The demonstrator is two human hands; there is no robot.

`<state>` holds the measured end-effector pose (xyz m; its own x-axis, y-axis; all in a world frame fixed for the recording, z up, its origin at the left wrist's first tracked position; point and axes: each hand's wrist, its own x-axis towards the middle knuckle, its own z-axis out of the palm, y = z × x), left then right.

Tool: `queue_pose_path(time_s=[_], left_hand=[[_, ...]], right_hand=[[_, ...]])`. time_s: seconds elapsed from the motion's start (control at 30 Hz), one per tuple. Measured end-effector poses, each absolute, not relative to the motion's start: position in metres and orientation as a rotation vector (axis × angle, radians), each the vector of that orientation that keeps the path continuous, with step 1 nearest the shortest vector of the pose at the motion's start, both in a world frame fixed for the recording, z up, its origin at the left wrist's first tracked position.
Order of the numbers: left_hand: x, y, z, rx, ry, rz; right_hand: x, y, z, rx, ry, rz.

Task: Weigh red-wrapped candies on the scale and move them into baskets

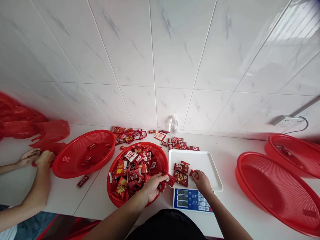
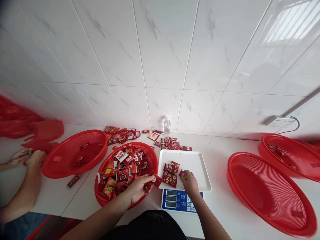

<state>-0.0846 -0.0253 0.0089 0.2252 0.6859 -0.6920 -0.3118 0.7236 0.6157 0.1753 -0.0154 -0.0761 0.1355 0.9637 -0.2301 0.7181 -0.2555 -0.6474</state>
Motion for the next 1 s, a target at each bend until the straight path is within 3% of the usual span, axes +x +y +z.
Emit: queue_pose_path(time_s=[0.33,1.0], left_hand=[[-0.083,-0.023,0.003,0.385,1.157,0.677],[-0.081,-0.024,0.008,0.438,1.158,0.677]], right_hand=[[0.171,-0.019,-0.085,-1.969,-1.507,0.997],[0.159,-0.03,-0.057,-1.871,-1.564,0.83]])
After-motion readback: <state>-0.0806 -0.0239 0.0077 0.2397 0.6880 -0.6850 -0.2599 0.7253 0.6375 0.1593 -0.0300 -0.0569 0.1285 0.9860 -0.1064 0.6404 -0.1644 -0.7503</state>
